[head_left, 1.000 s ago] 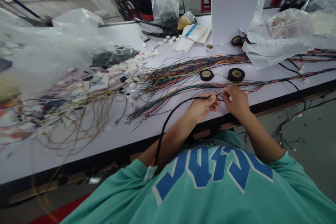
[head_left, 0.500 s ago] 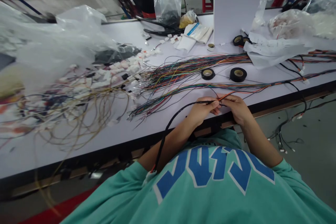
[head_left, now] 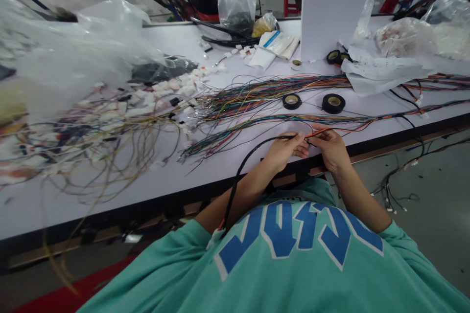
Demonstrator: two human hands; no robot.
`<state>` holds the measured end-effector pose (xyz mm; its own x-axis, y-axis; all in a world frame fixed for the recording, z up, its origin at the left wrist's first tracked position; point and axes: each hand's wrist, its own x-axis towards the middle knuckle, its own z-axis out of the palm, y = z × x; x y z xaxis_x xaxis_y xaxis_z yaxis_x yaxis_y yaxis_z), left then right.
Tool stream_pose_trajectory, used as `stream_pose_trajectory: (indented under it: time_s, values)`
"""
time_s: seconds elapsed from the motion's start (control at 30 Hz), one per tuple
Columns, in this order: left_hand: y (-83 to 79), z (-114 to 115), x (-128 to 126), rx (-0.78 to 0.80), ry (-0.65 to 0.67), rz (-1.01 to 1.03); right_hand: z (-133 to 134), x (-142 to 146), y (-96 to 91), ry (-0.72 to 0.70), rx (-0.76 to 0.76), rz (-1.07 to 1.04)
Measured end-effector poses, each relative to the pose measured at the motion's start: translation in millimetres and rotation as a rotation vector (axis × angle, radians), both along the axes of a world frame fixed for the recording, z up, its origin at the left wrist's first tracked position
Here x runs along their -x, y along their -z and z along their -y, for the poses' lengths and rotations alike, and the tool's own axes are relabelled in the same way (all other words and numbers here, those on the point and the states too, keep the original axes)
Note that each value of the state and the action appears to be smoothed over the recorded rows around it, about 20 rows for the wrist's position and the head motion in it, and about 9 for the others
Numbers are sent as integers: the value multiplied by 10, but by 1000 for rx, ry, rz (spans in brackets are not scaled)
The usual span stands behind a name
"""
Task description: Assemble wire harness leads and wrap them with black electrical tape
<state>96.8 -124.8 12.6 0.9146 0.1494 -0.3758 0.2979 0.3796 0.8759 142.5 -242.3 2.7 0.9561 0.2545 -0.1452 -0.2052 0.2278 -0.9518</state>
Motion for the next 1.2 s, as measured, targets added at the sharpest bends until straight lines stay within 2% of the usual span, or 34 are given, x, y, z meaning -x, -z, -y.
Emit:
stream_pose_trajectory:
  time_s: [0.23,0.47,0.53,0.67,0.77,0.87,1.0,1.1,1.2]
  values:
    - [20,20,-3,-111,1,-14,-14,17,-13,41,89,55]
    - [-21,72,-33,-59,-55,-76,87,-33,-44,-152,183,121]
    - [-47,82,-49,-34,-74,-92,106,-7,-59,-161,248,242]
    - [-112,64,-103,80,-104,-154,71,158,-44,-32,526,713]
    - [-141,18,-154,131,-122,-191,36,317,-15,-88,676,897]
    - [-154,-29,-188,139,-77,-217,63,404,-27,-209,632,818]
    - [-167,-43,-185,130,57,-216,186,348,-87,-276,440,411]
    - [-139,-16,-165,78,97,-191,255,224,-116,-325,535,231]
    - [-60,6,-158,-36,92,-102,259,105,-124,-350,686,300]
